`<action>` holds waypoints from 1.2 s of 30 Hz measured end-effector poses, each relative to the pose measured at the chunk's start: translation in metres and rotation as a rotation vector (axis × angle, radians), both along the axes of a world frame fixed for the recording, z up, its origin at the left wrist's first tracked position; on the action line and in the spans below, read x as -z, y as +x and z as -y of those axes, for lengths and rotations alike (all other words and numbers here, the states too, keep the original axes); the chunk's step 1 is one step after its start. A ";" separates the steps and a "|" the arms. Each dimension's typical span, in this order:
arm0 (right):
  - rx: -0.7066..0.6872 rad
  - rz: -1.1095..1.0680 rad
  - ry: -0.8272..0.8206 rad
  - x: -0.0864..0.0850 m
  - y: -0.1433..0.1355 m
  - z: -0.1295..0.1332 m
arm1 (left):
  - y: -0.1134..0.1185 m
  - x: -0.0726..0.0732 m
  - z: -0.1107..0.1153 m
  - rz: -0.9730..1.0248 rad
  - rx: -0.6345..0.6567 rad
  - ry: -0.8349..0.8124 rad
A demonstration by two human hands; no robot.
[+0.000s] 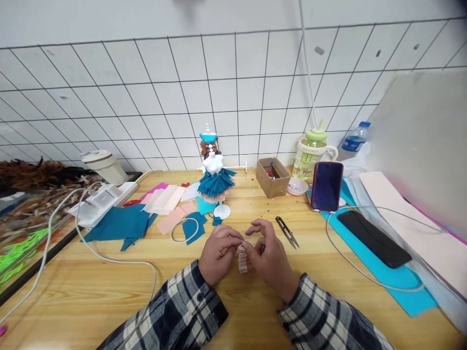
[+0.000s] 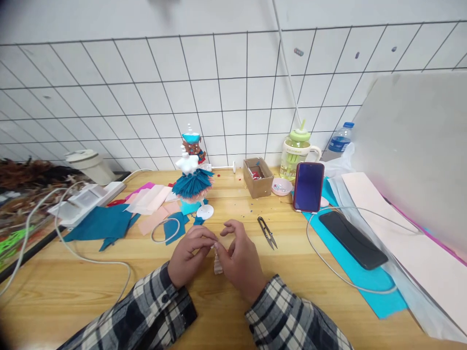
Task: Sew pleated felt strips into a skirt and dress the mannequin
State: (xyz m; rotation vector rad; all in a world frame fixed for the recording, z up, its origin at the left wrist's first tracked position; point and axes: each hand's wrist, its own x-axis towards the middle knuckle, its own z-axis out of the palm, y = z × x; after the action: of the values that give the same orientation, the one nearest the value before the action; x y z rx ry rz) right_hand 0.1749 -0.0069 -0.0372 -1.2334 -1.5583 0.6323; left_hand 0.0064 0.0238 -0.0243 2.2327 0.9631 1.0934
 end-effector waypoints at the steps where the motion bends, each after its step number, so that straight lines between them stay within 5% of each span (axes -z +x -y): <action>1: 0.023 -0.032 0.024 -0.002 0.002 0.000 | -0.001 0.001 0.001 0.028 0.004 -0.033; 7: 0.048 0.344 0.419 -0.013 0.020 -0.006 | -0.004 0.020 0.001 0.215 0.116 -0.341; 16: 0.057 0.563 0.454 -0.011 0.019 -0.009 | 0.000 0.024 0.012 0.321 0.242 -0.532; 20: 0.062 0.430 0.373 -0.010 0.017 -0.010 | 0.001 0.024 0.011 0.190 0.196 -0.458; 24: 0.049 0.201 0.156 -0.007 0.008 -0.011 | 0.000 0.021 0.003 0.009 0.034 -0.216; 29: 0.029 -0.012 -0.077 -0.003 -0.004 -0.007 | -0.002 0.016 -0.004 -0.023 -0.098 -0.043; 36: -0.094 -0.068 -0.035 -0.002 -0.003 -0.003 | -0.001 0.007 0.002 0.110 -0.111 -0.003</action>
State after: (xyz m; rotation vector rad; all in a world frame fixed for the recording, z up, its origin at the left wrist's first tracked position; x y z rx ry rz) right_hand 0.1716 -0.0039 -0.0355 -1.1575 -1.5610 0.7573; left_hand 0.0053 0.0223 -0.0312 2.1142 1.0514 1.2488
